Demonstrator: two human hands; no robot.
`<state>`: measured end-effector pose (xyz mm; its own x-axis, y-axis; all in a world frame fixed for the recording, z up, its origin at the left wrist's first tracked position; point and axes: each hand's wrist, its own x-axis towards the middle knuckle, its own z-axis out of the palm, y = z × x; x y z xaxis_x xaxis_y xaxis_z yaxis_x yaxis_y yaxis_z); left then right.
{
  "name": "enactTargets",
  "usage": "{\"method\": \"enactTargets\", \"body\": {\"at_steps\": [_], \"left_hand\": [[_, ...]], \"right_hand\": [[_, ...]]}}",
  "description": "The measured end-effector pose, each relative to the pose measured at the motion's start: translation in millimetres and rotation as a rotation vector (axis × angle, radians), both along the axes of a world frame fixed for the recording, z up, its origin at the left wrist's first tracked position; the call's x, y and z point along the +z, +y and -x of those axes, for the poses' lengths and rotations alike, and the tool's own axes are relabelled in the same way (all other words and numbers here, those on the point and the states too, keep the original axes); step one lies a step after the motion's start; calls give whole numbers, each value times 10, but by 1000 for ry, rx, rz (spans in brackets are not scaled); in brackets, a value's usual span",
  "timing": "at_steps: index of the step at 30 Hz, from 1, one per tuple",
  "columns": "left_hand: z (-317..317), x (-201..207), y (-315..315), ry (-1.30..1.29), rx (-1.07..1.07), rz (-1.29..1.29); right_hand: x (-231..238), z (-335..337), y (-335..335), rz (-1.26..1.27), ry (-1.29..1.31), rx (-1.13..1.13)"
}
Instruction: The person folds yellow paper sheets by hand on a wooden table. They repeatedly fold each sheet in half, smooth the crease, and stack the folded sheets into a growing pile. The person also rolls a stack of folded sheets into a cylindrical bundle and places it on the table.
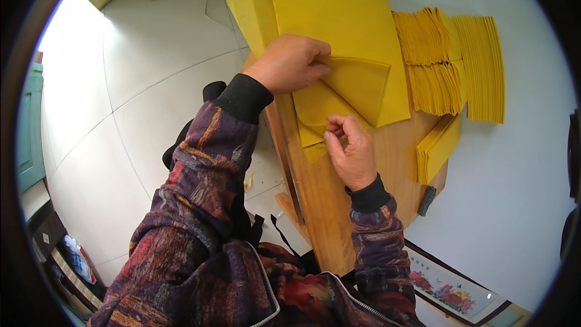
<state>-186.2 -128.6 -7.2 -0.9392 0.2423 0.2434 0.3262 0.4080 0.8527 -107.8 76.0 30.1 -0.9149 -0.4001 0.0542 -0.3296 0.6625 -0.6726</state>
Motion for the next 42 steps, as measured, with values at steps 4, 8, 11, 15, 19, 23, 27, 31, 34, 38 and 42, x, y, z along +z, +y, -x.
{"method": "enactTargets", "body": {"at_steps": [4,8,11,15,19,23,27,31,34,38,42], "left_hand": [[-44,-29,-42,-20,28,-7],[-34,-161,-74,-85,7,-85],[74,-313,19,-125,11,-126],[112,-410,76,-217,47,-138],[131,-388,39,-182,64,-102],[127,-347,36,-58,92,14],[58,-152,3,-118,57,39],[-10,25,21,-176,52,-25],[-9,59,10,-180,40,39],[-10,12,12,-54,37,61],[-26,-16,28,-84,63,-44]], "right_hand": [[43,-81,80,19,49,-11],[-63,-411,626,-46,116,-219],[-331,-717,1461,-96,78,-603],[-487,-1070,2692,-165,191,-1045],[-551,-1093,3684,-714,524,-1175],[-749,-1144,4377,-826,212,-1272],[-702,-1164,4613,-896,133,-1256],[-226,-1113,4290,-1004,87,-1072],[1,-1127,3410,-749,272,-966],[-10,-867,1729,-291,212,-402],[73,-417,457,-183,255,86]]}}
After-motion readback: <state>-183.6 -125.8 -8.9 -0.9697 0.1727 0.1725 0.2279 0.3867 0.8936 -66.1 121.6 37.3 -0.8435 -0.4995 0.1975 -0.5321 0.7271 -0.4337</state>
